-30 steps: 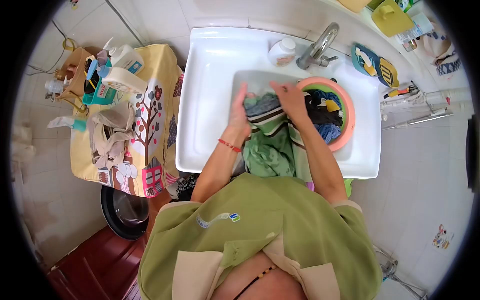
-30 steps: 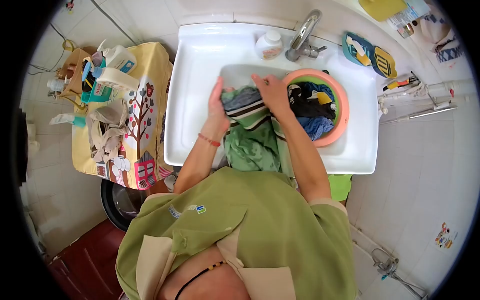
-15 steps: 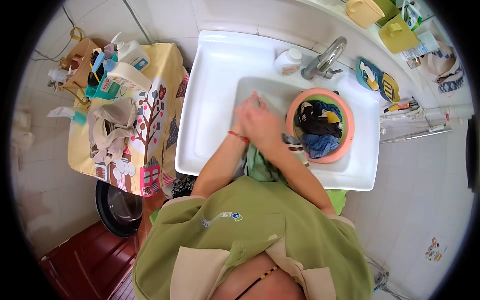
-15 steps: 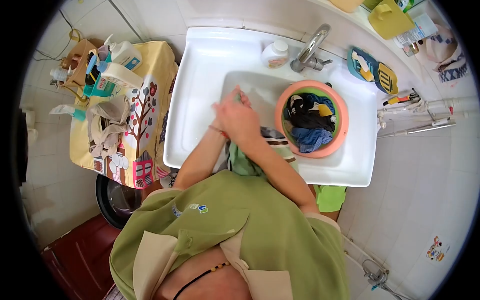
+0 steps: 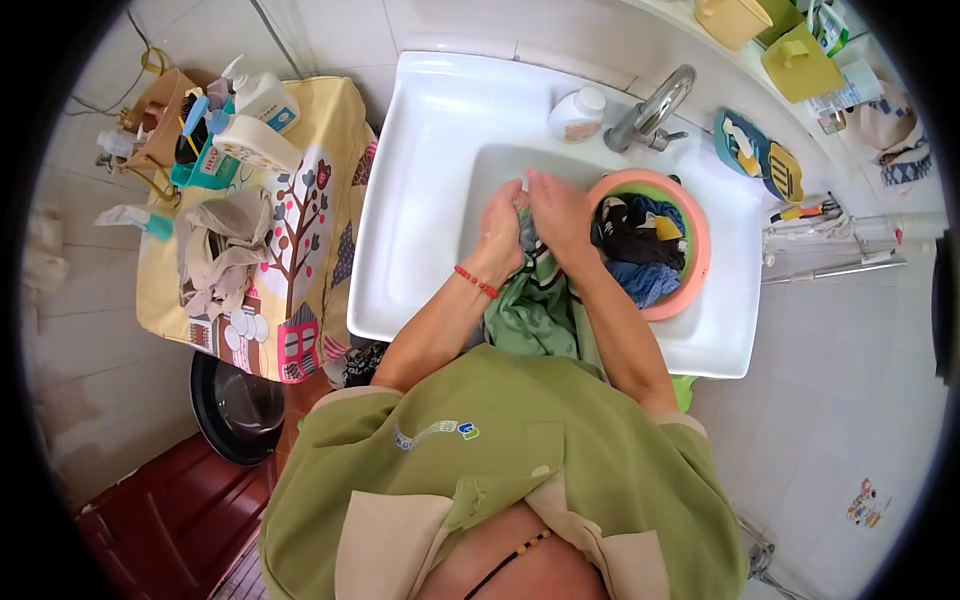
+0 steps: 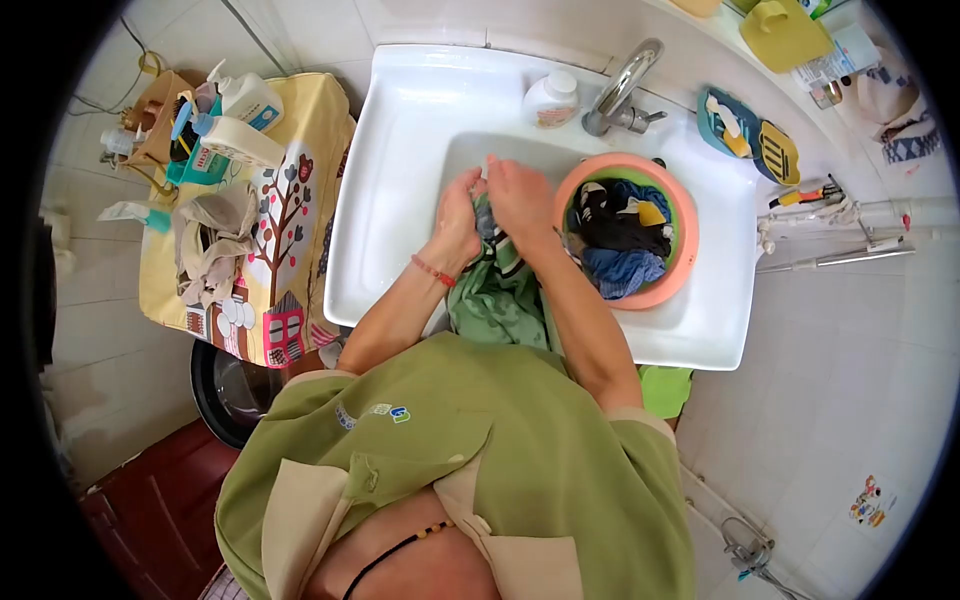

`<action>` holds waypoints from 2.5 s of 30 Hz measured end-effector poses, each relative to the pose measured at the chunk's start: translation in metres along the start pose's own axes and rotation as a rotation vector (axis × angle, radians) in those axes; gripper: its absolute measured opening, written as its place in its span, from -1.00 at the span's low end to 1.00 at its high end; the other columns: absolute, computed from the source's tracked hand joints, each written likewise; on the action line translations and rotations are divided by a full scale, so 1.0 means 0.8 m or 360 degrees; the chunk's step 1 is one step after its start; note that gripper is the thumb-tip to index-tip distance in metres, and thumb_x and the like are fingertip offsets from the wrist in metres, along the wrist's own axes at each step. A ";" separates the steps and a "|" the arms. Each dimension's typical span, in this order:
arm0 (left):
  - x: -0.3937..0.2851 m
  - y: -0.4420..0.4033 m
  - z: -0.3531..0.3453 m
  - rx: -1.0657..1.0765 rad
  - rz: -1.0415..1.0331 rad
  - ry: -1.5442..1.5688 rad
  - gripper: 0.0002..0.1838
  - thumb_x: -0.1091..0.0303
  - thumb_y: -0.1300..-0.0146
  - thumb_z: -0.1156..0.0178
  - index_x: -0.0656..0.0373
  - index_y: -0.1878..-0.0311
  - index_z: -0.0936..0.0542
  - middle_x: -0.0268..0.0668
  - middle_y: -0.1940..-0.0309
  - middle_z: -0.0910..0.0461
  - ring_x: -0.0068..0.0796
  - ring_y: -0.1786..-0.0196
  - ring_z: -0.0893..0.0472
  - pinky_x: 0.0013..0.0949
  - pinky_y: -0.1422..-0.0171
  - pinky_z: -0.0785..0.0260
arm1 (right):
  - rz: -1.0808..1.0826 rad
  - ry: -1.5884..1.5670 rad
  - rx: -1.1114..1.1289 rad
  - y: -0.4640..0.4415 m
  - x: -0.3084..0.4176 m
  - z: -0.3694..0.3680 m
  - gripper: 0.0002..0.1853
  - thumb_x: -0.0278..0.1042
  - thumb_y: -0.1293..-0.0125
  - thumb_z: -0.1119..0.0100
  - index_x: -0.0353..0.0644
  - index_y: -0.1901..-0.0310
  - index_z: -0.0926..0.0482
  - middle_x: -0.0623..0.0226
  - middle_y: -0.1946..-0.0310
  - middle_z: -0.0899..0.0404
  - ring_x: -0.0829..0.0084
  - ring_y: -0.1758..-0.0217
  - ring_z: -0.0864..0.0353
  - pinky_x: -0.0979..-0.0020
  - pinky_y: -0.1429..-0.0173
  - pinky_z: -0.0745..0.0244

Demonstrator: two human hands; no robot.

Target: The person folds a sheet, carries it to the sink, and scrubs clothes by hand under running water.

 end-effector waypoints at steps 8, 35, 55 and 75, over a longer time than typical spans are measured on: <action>-0.008 0.017 -0.017 -0.0010 -0.0004 0.0053 -0.66 0.11 -0.30 0.06 0.16 0.04 -0.44 -0.33 0.46 -0.42 -0.44 0.34 -0.45 -0.42 0.21 -0.37 | 0.0106 0.0073 0.0274 -0.012 0.010 -0.001 -0.74 -0.22 -0.27 0.13 -0.18 0.35 -0.52 0.05 0.44 -0.53 0.05 0.38 -0.54 0.10 0.30 -0.43; -0.001 0.045 -0.021 0.0035 0.0071 0.0262 -0.64 0.07 -0.36 0.07 0.10 -0.03 -0.46 -0.25 0.32 -0.53 -0.36 0.24 -0.53 -0.28 0.11 -0.42 | 0.0433 0.0279 -0.0268 0.002 -0.012 -0.009 -0.85 -0.30 -0.05 -0.05 -0.20 0.47 -0.46 0.19 0.61 -0.44 0.18 0.51 -0.49 0.12 0.47 -0.36; 0.002 0.010 -0.007 0.0228 -0.0120 0.0155 -0.78 0.19 -0.37 0.15 0.08 0.21 -0.42 -0.41 0.35 -0.43 -0.59 0.22 -0.43 -0.42 0.07 -0.33 | 0.0313 0.0009 -0.0029 -0.006 0.018 0.047 -0.83 -0.35 -0.25 0.08 -0.20 0.36 -0.51 0.17 0.47 -0.51 0.15 0.42 -0.52 0.16 0.35 -0.42; -0.045 0.016 0.030 0.0598 0.0067 -0.0435 -0.77 0.32 -0.17 -0.25 0.28 0.21 -0.52 -0.28 0.33 -0.59 -0.54 0.30 -0.58 -0.45 0.13 -0.47 | -0.1169 -0.2213 0.0217 0.074 -0.108 0.036 -0.70 -0.39 -0.22 -0.18 -0.30 0.03 -0.44 0.46 0.51 -0.43 0.59 0.41 -0.45 0.52 0.38 -0.35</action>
Point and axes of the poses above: each hand's wrist, its own y-axis away from the middle knuckle, its own z-axis out of the back of the hand, x = y × z, the point moved 5 cm from there along -y, towards the middle knuckle
